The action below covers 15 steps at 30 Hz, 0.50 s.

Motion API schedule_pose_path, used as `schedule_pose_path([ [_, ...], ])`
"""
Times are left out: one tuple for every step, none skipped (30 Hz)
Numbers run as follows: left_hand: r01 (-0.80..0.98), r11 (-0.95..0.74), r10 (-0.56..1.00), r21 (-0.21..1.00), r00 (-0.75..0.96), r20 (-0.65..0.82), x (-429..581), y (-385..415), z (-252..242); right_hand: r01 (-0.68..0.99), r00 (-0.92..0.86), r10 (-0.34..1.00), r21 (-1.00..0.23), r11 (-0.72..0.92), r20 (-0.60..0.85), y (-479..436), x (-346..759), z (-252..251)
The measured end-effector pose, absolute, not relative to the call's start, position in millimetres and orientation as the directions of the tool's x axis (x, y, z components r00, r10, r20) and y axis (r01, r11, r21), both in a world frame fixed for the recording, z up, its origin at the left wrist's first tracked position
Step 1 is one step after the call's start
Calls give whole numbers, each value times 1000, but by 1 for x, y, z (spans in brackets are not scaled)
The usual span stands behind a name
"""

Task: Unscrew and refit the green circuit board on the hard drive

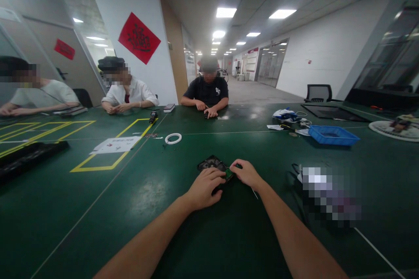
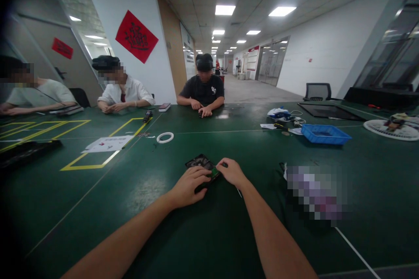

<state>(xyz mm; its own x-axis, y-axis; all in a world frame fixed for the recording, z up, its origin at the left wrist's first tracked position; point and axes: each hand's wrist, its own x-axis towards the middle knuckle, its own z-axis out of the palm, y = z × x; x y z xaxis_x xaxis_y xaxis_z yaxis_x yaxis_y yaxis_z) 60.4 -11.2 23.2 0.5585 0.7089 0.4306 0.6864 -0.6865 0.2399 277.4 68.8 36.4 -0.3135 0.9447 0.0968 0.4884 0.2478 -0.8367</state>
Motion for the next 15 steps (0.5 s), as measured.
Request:
schedule_pose_path([
  [702, -674, 718, 230, 548, 430, 60, -11, 22, 499, -334, 938, -825, 264, 97, 69, 277, 36],
  [714, -664, 724, 222, 540, 429, 60, -11, 21, 507, -356, 929, -814, 283, 102, 69, 277, 36],
  [723, -656, 729, 215, 534, 428, 60, -10, 21, 513, -378, 919, -802, 306, 109, 69, 278, 36],
  [730, -650, 732, 210, 529, 429, 61, -10, 20, 518, -394, 911, -790, 328, 120, 69, 278, 37],
  [735, -646, 734, 207, 524, 432, 62, -11, 21, 525, -405, 904, -776, 350, 134, 70, 279, 37],
  [738, -643, 736, 204, 520, 434, 62, -11, 21, 534, -411, 899, -761, 370, 149, 70, 279, 37],
  [741, -640, 737, 204, 517, 436, 63, -12, 22, 541, -416, 895, -746, 387, 163, 71, 280, 37],
  [742, -638, 738, 204, 514, 438, 64, -12, 23, 548, -420, 891, -734, 401, 174, 72, 280, 37],
  [743, -637, 738, 206, 512, 438, 64, -13, 24, 552, -422, 888, -724, 412, 184, 73, 281, 37],
  [742, -638, 738, 206, 513, 437, 64, -14, 25, 552, -426, 884, -719, 422, 192, 74, 281, 37],
  [741, -639, 738, 207, 514, 437, 64, -14, 26, 548, -429, 881, -718, 430, 200, 75, 281, 36],
  [739, -641, 737, 208, 516, 436, 64, -14, 26, 539, -430, 878, -720, 437, 211, 76, 281, 35],
  [737, -643, 736, 209, 519, 435, 64, -14, 27, 527, -427, 877, -728, 440, 221, 77, 280, 34],
  [734, -646, 734, 210, 521, 435, 64, -14, 27, 512, -419, 880, -741, 434, 225, 78, 280, 32],
  [733, -647, 733, 211, 523, 435, 64, -14, 26, 495, -404, 888, -764, 414, 219, 79, 279, 30],
])
